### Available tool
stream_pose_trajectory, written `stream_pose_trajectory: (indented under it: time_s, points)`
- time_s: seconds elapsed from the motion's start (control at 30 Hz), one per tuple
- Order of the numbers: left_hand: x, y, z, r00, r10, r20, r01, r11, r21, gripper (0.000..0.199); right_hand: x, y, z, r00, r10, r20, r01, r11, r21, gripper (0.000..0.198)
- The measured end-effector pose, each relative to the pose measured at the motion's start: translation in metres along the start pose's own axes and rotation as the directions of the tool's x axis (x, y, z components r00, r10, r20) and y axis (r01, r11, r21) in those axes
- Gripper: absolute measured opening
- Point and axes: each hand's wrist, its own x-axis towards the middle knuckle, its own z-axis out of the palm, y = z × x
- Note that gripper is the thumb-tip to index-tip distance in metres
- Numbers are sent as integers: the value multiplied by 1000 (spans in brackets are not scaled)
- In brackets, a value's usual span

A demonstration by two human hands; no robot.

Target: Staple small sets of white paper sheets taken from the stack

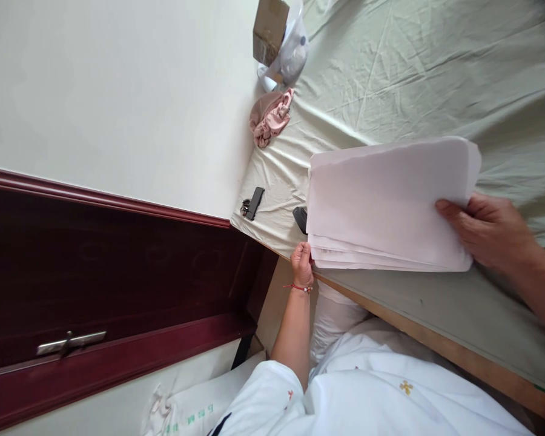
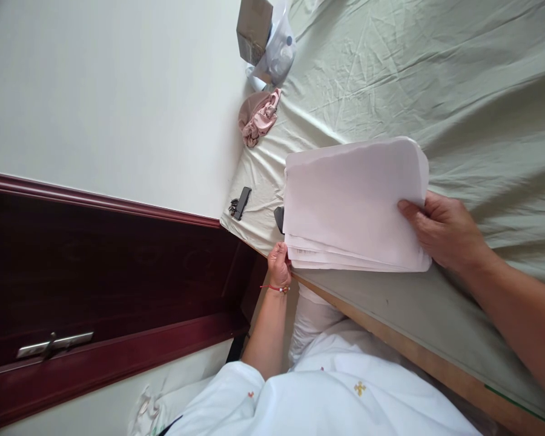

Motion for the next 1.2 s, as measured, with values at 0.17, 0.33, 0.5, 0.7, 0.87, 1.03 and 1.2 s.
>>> stream_pose_trajectory:
  time_s: [0.17, 0.33, 0.5, 0.7, 0.87, 1.03, 1.2]
  points:
    - [0, 0, 1, 1000, 11, -3, -11, 1000, -3, 48, -1, -6, -1, 998, 34, 55, -30, 997, -71, 39]
    - [5, -6, -2, 998, 68, -12, -66, 993, 95, 46, 0, -7, -1, 998, 22, 62, -15, 994, -111, 39]
    - [6, -8, -3, 997, 77, -18, -73, 987, 141, 51, 0, -6, -1, 997, 35, 68, -28, 995, -96, 38]
    - [4, -6, 1, 997, 55, -50, -51, 996, 75, 52, 1, -5, -2, 998, 22, 66, -14, 992, -126, 40]
    - [0, 2, 7, 998, 0, -70, -2, 999, -32, 55, 1, -10, -1, 996, 41, 77, -27, 983, -180, 41]
    - [1, 2, 6, 999, 4, -41, -4, 1000, -2, 51, 1, -13, -2, 992, 41, 121, -14, 977, -215, 46]
    - [6, -7, 1, 997, 52, -57, -47, 996, 74, 47, 0, -15, -3, 991, 43, 125, -13, 973, -232, 46]
